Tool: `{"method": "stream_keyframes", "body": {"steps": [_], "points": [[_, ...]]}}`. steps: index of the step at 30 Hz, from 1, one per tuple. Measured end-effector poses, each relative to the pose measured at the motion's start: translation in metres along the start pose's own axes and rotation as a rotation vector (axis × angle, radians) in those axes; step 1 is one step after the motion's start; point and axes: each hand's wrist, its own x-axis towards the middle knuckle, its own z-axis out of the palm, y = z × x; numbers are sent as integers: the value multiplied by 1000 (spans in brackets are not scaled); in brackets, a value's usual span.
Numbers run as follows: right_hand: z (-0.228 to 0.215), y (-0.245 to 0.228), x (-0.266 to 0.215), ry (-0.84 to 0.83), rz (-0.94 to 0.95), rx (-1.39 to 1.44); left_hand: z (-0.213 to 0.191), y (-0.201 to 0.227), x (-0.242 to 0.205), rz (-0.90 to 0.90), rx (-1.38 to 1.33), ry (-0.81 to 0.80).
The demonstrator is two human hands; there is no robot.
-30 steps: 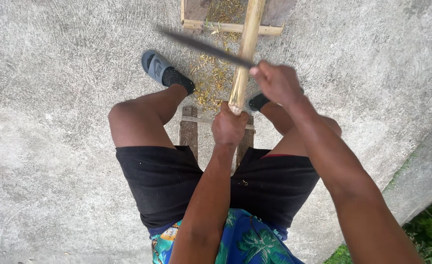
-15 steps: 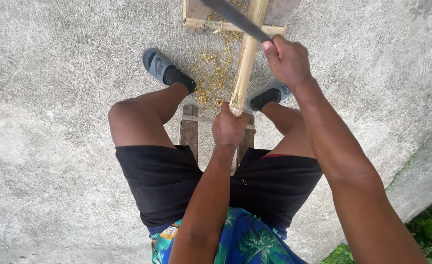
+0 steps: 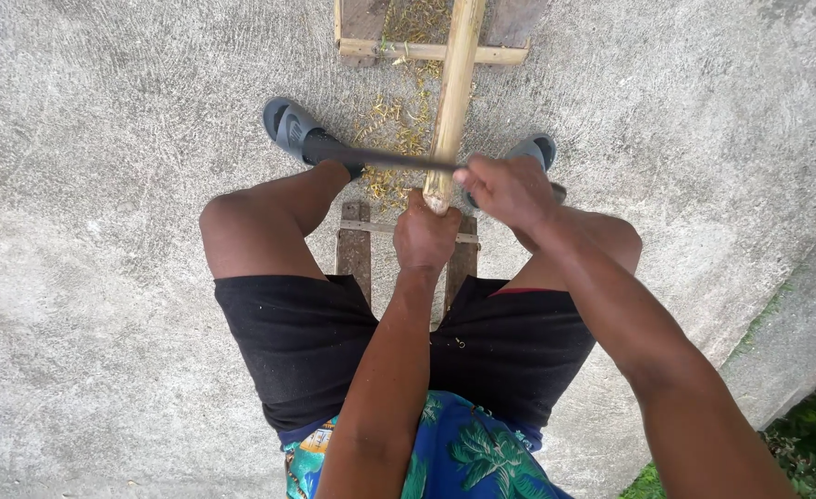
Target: Scraping the outer layer of a bamboo pole using a machete to prepare it for manufacturing.
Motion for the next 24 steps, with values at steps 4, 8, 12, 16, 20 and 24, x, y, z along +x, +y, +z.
{"method": "stream_keyframes", "body": {"steps": [4,8,12,16,20,24], "points": [[-22,18,41,68,282,25,-2,1,-7,-59,-11,-19],[-32,23,55,224,105,-112,3,-1,-2,-35,-15,5],[-26,10,37,178,108,-68,2,0,-1,-28,-9,21],[-7,0,11,72,137,-50,-1,2,-4,-43,-2,-13],[6,-24,-18,107,73,-51,1,-3,-5,14,18,8],[0,-35,-23,85,25,-11,-8,8,-10,12,6,-8]]}}
